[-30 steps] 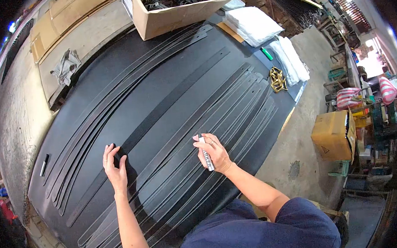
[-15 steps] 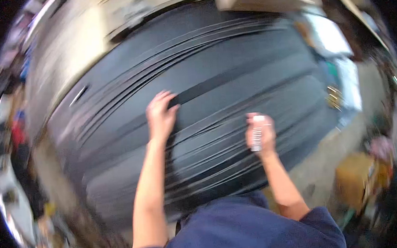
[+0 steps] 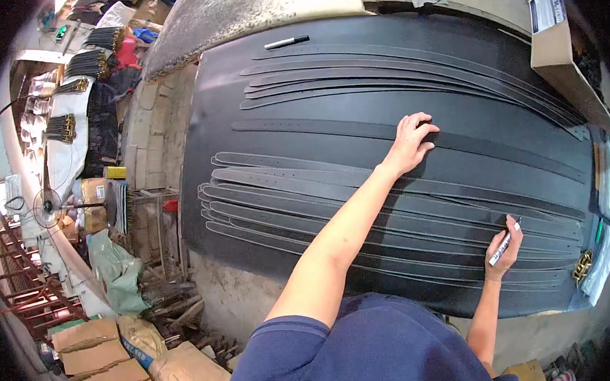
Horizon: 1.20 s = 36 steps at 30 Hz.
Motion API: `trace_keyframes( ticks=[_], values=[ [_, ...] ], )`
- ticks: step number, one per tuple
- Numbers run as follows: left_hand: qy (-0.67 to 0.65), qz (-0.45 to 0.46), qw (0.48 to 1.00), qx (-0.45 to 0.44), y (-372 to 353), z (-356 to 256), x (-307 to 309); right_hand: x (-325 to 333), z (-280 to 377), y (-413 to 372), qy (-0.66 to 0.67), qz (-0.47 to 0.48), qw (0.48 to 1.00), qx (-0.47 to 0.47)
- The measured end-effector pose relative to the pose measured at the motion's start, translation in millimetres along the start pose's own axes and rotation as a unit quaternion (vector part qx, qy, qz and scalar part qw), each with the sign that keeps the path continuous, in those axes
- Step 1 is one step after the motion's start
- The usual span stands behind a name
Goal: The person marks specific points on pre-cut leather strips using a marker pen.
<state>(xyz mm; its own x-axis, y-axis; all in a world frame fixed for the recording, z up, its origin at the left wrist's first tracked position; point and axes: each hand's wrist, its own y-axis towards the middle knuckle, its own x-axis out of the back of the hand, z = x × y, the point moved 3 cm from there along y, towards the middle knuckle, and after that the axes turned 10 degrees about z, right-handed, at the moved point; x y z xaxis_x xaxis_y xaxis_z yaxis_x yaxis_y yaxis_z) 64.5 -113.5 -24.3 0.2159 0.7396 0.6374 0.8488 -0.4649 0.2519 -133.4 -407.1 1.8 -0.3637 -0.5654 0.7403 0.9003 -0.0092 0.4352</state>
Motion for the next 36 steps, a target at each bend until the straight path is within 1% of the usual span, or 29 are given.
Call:
trace_keyframes(
  ticks=[7,15,26,29,32,33,36],
  values=[
    [-0.013,-0.012,1.000,0.022,1,-3,-2,0,1,0,-0.006,0.005,1.000,-0.006],
    [-0.011,-0.004,0.998,0.059,0,-10,-4,1,4,3,-0.030,0.006,1.000,-0.002],
    [0.000,-0.020,0.998,0.057,0,-11,-6,0,2,2,-0.019,0.006,1.000,-0.008],
    [0.031,-0.020,0.998,0.047,0,-17,-3,0,5,2,-0.024,0.002,1.000,-0.011],
    [0.096,-0.027,0.994,0.046,0,-26,-7,4,10,5,-0.016,0.001,1.000,-0.009],
    [0.131,-0.049,0.990,0.029,-2,-33,-4,5,10,8,-0.019,0.009,1.000,-0.009],
    [0.160,-0.031,0.987,0.013,-7,-33,-10,12,6,12,0.016,0.042,0.997,-0.065]
  ],
)
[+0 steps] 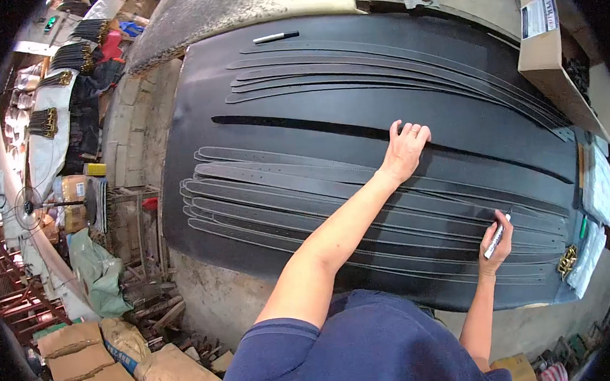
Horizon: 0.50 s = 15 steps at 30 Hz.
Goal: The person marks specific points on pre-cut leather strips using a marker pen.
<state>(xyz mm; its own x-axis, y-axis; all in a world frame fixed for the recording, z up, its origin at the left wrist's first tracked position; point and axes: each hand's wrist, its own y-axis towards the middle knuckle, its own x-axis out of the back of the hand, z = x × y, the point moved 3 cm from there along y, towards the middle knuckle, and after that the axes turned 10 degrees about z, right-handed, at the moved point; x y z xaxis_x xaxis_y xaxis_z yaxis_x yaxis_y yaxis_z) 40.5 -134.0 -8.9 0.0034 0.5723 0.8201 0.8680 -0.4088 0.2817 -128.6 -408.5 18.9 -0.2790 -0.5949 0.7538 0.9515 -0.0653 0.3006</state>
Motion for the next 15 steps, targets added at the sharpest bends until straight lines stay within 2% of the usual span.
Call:
trace_keyframes(
  ticks=[1,5,8,13,14,15],
  values=[
    [0.021,-0.024,0.999,-0.007,-2,-5,3,5,4,7,-0.020,-0.011,0.999,0.032],
    [0.008,-0.008,1.000,-0.012,-9,-16,6,14,7,52,-0.032,-0.045,0.995,0.080],
    [-0.012,0.043,0.999,0.005,-22,-33,13,11,12,84,-0.058,-0.011,0.993,0.107],
    [-0.031,0.048,0.998,-0.030,-59,-58,29,4,4,97,-0.036,0.110,0.991,0.062],
    [-0.044,0.048,0.998,-0.027,-67,-56,27,1,2,95,-0.091,0.102,0.986,0.097],
    [-0.052,0.065,0.996,-0.022,-73,-53,27,-2,-4,94,-0.096,0.113,0.985,0.092]
  ],
)
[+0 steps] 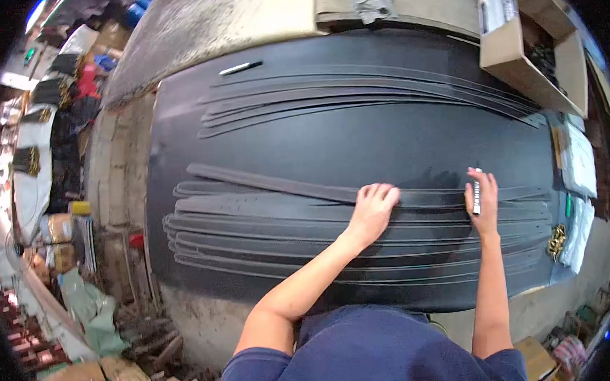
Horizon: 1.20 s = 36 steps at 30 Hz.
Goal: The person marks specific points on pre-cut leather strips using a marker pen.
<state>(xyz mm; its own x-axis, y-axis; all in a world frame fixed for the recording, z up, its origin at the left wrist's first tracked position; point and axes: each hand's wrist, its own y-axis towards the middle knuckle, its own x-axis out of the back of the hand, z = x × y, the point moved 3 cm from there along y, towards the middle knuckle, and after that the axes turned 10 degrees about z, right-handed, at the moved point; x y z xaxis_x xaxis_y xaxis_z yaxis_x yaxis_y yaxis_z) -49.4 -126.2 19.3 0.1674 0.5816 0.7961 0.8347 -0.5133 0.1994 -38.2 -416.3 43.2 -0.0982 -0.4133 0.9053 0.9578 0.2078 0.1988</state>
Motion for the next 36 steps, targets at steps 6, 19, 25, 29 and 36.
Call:
trace_keyframes(
  ticks=[6,19,25,29,36],
  values=[
    [-0.056,0.054,0.997,0.008,-4,29,38,0,-16,-20,0.088,0.042,0.994,-0.046],
    [0.009,0.064,0.997,-0.039,171,117,61,4,-25,-47,0.074,-0.059,0.995,-0.040],
    [0.019,0.215,0.976,0.009,275,141,19,12,-20,-44,0.075,-0.058,0.994,-0.058],
    [0.014,0.276,0.961,0.027,308,148,16,9,-24,-45,0.081,-0.062,0.993,-0.057],
    [0.021,0.414,0.906,0.086,321,124,13,8,-25,-47,0.089,-0.065,0.992,-0.059]
  ],
)
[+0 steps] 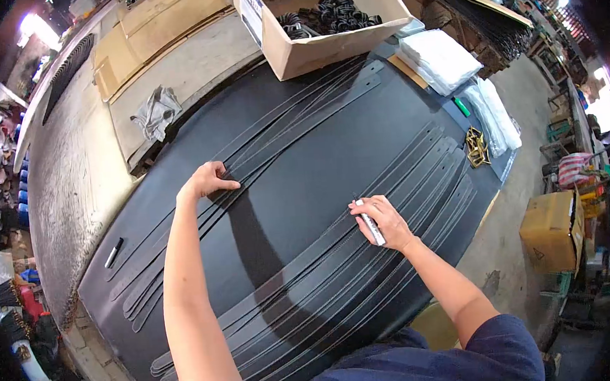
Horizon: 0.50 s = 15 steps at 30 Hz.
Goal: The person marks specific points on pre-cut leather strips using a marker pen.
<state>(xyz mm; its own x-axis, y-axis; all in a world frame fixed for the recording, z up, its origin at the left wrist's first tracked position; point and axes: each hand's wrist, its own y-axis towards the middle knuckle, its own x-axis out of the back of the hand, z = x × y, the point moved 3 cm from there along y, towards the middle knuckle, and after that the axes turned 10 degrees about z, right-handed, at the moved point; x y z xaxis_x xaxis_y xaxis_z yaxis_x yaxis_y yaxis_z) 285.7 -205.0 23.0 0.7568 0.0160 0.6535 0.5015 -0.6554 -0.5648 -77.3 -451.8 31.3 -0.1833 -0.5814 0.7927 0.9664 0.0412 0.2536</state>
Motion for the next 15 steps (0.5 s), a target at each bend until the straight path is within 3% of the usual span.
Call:
trace_keyframes(
  ticks=[4,7,11,12,15],
  values=[
    [-0.010,-0.122,0.989,-0.086,-10,-4,-12,0,1,0,0.007,-0.001,1.000,0.000],
    [0.049,0.041,0.998,-0.010,-9,-24,-15,2,2,0,0.009,-0.007,1.000,0.002],
    [0.053,-0.025,0.994,-0.088,-1,-9,-37,0,0,-2,0.015,-0.021,1.000,0.005],
    [0.126,-0.121,0.977,-0.126,-14,-17,-44,0,0,-2,0.012,-0.023,1.000,0.007],
    [0.205,-0.226,0.948,-0.094,-56,-55,-82,3,1,-5,0.013,-0.086,0.996,-0.009]
  ],
)
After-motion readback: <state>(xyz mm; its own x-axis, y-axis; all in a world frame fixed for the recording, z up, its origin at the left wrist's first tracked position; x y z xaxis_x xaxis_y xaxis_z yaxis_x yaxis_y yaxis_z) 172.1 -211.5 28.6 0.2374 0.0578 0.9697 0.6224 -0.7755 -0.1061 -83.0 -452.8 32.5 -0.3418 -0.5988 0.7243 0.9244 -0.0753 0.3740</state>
